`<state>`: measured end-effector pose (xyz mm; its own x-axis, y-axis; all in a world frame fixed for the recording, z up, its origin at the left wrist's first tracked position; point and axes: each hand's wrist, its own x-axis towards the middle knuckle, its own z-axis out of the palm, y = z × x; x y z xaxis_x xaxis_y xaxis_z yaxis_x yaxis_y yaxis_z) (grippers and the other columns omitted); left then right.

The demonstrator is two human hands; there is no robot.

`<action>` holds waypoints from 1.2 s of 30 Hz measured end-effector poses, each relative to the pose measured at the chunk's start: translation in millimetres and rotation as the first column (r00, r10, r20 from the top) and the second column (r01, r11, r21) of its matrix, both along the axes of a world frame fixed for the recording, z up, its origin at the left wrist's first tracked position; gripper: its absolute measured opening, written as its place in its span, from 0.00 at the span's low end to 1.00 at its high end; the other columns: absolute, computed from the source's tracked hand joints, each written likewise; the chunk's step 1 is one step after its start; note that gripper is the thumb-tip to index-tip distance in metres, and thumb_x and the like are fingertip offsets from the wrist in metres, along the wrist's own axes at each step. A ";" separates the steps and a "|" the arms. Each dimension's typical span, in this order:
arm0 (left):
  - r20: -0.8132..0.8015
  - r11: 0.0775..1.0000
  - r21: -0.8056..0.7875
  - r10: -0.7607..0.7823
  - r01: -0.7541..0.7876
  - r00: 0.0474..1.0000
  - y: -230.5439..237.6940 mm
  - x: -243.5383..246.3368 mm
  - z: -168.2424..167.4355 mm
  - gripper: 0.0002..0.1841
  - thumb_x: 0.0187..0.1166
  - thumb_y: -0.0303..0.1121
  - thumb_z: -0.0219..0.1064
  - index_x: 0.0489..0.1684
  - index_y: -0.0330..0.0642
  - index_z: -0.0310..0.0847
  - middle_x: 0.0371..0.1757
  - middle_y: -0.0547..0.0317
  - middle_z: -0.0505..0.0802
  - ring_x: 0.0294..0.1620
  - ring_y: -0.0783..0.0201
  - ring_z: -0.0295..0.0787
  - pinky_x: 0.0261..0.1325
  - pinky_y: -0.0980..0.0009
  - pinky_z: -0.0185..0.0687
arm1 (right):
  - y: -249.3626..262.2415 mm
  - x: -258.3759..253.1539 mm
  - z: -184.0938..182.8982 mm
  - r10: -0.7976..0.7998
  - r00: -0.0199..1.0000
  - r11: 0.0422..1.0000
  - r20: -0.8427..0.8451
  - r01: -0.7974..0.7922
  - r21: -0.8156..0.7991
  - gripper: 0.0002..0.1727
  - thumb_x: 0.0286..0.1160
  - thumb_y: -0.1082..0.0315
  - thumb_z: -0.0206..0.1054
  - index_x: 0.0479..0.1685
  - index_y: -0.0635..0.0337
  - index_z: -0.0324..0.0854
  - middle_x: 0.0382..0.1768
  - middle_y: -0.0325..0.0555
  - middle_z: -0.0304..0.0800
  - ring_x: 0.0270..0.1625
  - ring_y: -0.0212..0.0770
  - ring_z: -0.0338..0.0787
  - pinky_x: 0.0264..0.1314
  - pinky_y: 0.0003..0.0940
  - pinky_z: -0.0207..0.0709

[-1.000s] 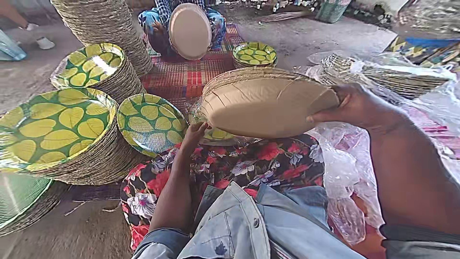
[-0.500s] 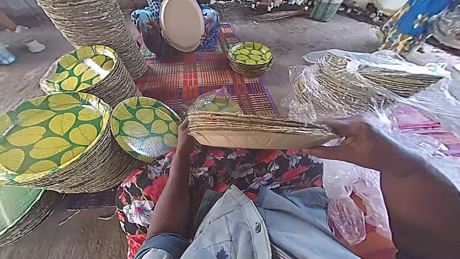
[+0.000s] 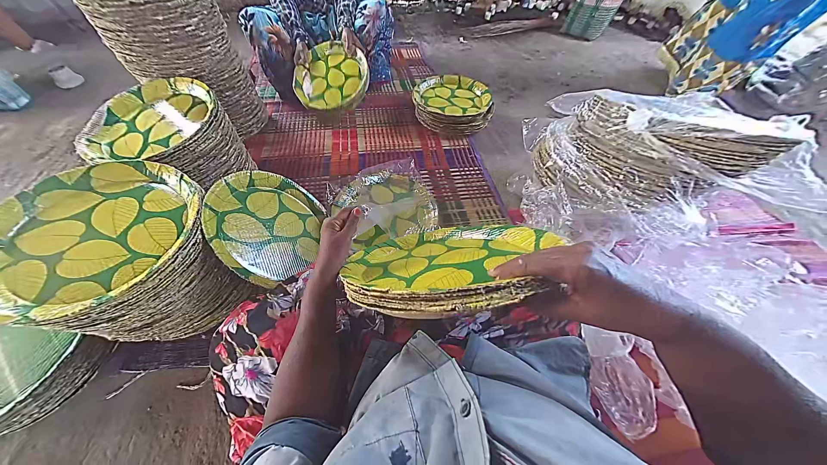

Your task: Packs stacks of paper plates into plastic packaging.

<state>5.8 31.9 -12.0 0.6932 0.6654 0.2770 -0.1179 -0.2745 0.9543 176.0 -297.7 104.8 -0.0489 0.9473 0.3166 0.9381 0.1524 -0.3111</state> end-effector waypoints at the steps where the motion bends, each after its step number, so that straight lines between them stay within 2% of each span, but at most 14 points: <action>1: 0.020 0.998 0.056 0.000 -0.001 1.000 2.5 0.9 0.9 0.11 0.89 0.33 0.58 0.52 0.36 0.85 0.25 0.77 0.79 0.21 0.87 0.65 0.28 0.87 0.63 | 1.2 -0.5 1.5 -0.018 1.000 1.000 -0.004 0.018 0.005 0.18 0.61 0.58 0.70 0.50 0.53 0.93 0.42 0.37 0.97 0.44 0.30 0.93 0.46 0.32 0.86; 6: 0.009 0.938 0.341 0.065 -0.064 0.998 5.0 -7.8 11.4 0.14 0.88 0.33 0.61 0.51 0.31 0.89 0.38 0.64 0.92 0.32 0.88 0.75 0.43 0.85 0.72 | 6.8 -2.8 -1.9 -0.098 0.995 0.995 0.007 0.098 0.029 0.18 0.61 0.59 0.70 0.50 0.52 0.93 0.38 0.39 0.96 0.42 0.34 0.93 0.43 0.38 0.86; 9: -0.055 0.903 0.423 0.114 -0.081 0.992 4.0 -15.8 22.1 0.16 0.89 0.37 0.60 0.53 0.35 0.90 0.43 0.56 0.94 0.40 0.80 0.84 0.52 0.74 0.78 | 13.7 -9.8 -10.7 -0.173 0.984 0.984 0.033 0.171 0.055 0.19 0.63 0.60 0.70 0.51 0.56 0.92 0.38 0.45 0.95 0.41 0.44 0.94 0.42 0.48 0.85; 13: -0.018 0.835 0.546 0.096 -0.071 0.995 -5.7 -12.7 30.6 0.15 0.89 0.35 0.60 0.50 0.34 0.91 0.44 0.52 0.95 0.42 0.74 0.89 0.54 0.71 0.81 | 30.7 -34.2 -23.7 -0.221 0.962 0.975 0.157 0.213 0.070 0.15 0.66 0.68 0.74 0.51 0.63 0.90 0.38 0.56 0.95 0.38 0.58 0.95 0.34 0.58 0.85; 17: -0.091 0.790 0.610 -0.010 0.063 0.996 -42.2 2.3 39.6 0.12 0.86 0.29 0.61 0.47 0.34 0.92 0.46 0.48 0.96 0.46 0.57 0.94 0.55 0.52 0.87 | 73.7 -69.2 -51.7 -0.236 0.936 0.972 0.263 0.231 0.047 0.11 0.64 0.79 0.72 0.45 0.66 0.88 0.33 0.60 0.92 0.34 0.61 0.94 0.32 0.55 0.85; 20: -0.259 0.768 0.591 -0.108 0.246 0.960 -76.9 13.4 37.0 0.11 0.86 0.28 0.62 0.49 0.37 0.93 0.46 0.47 0.96 0.47 0.50 0.94 0.55 0.45 0.87 | 114.4 -94.5 -71.9 -0.236 0.913 0.936 0.333 0.306 -0.173 0.13 0.75 0.83 0.61 0.54 0.72 0.86 0.44 0.66 0.91 0.47 0.64 0.92 0.43 0.55 0.83; 22: -0.312 0.755 0.590 -0.116 0.288 0.943 -81.2 16.4 29.3 0.12 0.87 0.31 0.61 0.49 0.36 0.93 0.44 0.45 0.95 0.46 0.46 0.95 0.52 0.43 0.86 | 132.3 -94.4 -101.4 -0.192 0.923 0.965 0.334 0.239 -0.106 0.11 0.75 0.80 0.61 0.49 0.71 0.87 0.46 0.64 0.92 0.49 0.62 0.93 0.38 0.53 0.83; 24: -0.322 0.817 0.509 -0.110 0.270 0.940 -70.5 13.7 23.4 0.14 0.89 0.32 0.60 0.53 0.35 0.92 0.48 0.44 0.96 0.50 0.47 0.94 0.59 0.44 0.85 | 138.8 -91.4 -95.7 -0.154 0.962 0.922 0.225 0.222 -0.318 0.18 0.83 0.72 0.59 0.68 0.69 0.79 0.64 0.66 0.87 0.68 0.65 0.86 0.61 0.62 0.78; 25: -0.296 0.859 0.457 -0.096 0.230 0.950 -63.2 11.4 20.9 0.14 0.89 0.31 0.59 0.55 0.34 0.90 0.50 0.43 0.95 0.51 0.49 0.94 0.60 0.45 0.85 | 136.9 -85.7 -86.0 -0.156 0.974 0.883 0.162 0.211 -0.419 0.27 0.82 0.68 0.65 0.80 0.66 0.72 0.74 0.68 0.79 0.78 0.68 0.77 0.76 0.69 0.66; 27: -0.189 0.912 0.395 -0.039 0.112 0.981 -47.9 6.0 17.8 0.14 0.90 0.31 0.57 0.55 0.31 0.89 0.46 0.44 0.95 0.45 0.54 0.93 0.55 0.51 0.86 | 119.4 -65.6 -78.4 -0.191 0.974 0.892 0.123 0.225 -0.393 0.42 0.70 0.69 0.77 0.89 0.56 0.65 0.80 0.70 0.73 0.84 0.72 0.69 0.83 0.78 0.51; 30: -0.019 0.918 0.391 0.074 -0.060 0.997 -34.6 6.4 15.0 0.14 0.90 0.31 0.58 0.50 0.31 0.89 0.37 0.52 0.93 0.36 0.72 0.86 0.48 0.71 0.82 | 83.6 -24.6 -79.5 -0.305 0.929 0.933 0.209 0.335 -0.128 0.43 0.56 0.85 0.77 0.81 0.56 0.75 0.66 0.69 0.86 0.71 0.72 0.84 0.73 0.81 0.63; 32: 0.037 0.903 0.418 0.090 -0.097 0.995 -34.7 10.1 15.1 0.13 0.89 0.30 0.59 0.51 0.31 0.89 0.38 0.52 0.94 0.37 0.76 0.87 0.49 0.76 0.80 | 66.5 -0.6 -85.3 -0.335 0.908 0.938 0.253 0.347 -0.003 0.31 0.57 0.85 0.76 0.67 0.60 0.86 0.52 0.62 0.94 0.56 0.66 0.92 0.61 0.70 0.76; 34: -0.008 0.892 0.450 0.047 -0.039 0.999 -42.4 13.3 15.4 0.12 0.89 0.29 0.59 0.51 0.32 0.89 0.39 0.49 0.94 0.36 0.67 0.87 0.46 0.66 0.82 | 61.2 7.1 -97.2 -0.305 0.911 0.952 0.278 0.299 0.063 0.16 0.62 0.81 0.76 0.50 0.60 0.91 0.41 0.58 0.95 0.45 0.62 0.94 0.50 0.63 0.82; 36: -0.130 0.875 0.477 -0.021 0.081 0.991 -57.4 17.0 20.0 0.12 0.87 0.28 0.60 0.52 0.33 0.90 0.43 0.46 0.95 0.41 0.54 0.93 0.50 0.51 0.86 | 72.4 -6.4 -107.9 -0.281 0.914 0.960 0.294 0.266 0.090 0.11 0.66 0.80 0.72 0.45 0.59 0.92 0.40 0.58 0.95 0.43 0.62 0.95 0.45 0.61 0.83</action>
